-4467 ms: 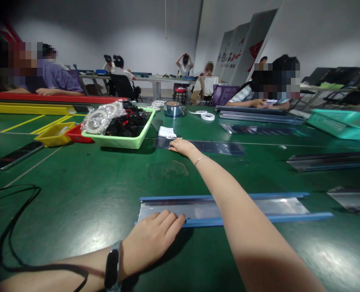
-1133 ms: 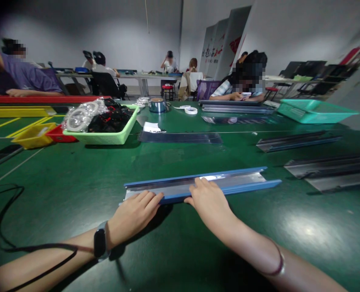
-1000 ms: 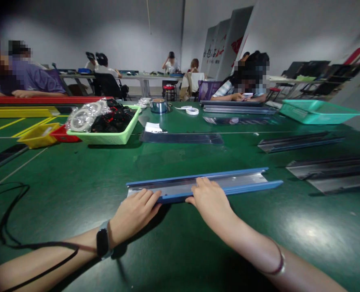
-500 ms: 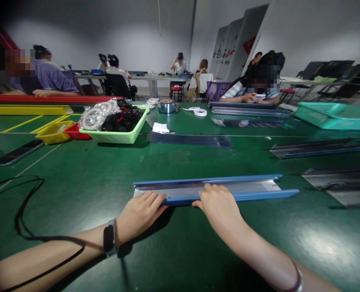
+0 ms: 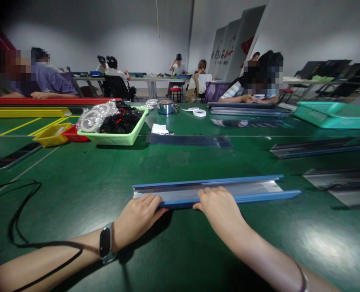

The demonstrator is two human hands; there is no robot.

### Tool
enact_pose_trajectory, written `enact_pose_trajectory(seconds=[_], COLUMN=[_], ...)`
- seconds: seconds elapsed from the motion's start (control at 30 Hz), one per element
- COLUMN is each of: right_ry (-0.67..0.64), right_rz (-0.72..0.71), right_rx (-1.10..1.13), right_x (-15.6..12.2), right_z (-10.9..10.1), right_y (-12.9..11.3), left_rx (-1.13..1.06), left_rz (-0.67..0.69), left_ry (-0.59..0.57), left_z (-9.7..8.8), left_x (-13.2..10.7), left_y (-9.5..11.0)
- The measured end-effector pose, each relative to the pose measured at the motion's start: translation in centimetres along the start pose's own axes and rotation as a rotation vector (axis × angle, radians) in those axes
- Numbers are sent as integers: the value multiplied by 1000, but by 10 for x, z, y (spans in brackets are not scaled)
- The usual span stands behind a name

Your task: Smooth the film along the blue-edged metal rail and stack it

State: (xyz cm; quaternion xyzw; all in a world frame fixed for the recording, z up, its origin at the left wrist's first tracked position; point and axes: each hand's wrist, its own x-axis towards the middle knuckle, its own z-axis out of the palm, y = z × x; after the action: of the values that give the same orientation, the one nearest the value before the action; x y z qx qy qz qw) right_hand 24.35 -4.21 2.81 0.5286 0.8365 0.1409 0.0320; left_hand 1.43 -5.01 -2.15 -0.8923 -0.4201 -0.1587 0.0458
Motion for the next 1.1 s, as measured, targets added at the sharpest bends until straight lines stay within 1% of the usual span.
enact_pose_trajectory(seconds=[0.17, 0.4, 0.57, 0.7, 0.93, 1.0, 1.1], right_ry=[-32, -54, -96, -164, -233, -261, -284], right_rz=[6, -5, -1, 11, 2, 2, -5], right_rx=[23, 48, 53, 88, 99, 104, 90], right_x=[3, 3, 5, 8, 12, 13, 10], right_z=[-1, -8, -4, 0, -4, -5, -6], right_y=[1, 1, 2, 5, 8, 11, 17], left_rx=[-29, -24, -24, -30, -36, -27, -16], left_rz=[-79, -103, -90, -89, -77, -76, -41], left_ry=[-38, -50, -48, -63, -89, -88, -78], left_z=[-3, -5, -2, -1, -3, -3, -1], left_x=[2, 4, 4, 3, 1, 2, 6], left_y=[2, 4, 2, 0, 1, 2, 7])
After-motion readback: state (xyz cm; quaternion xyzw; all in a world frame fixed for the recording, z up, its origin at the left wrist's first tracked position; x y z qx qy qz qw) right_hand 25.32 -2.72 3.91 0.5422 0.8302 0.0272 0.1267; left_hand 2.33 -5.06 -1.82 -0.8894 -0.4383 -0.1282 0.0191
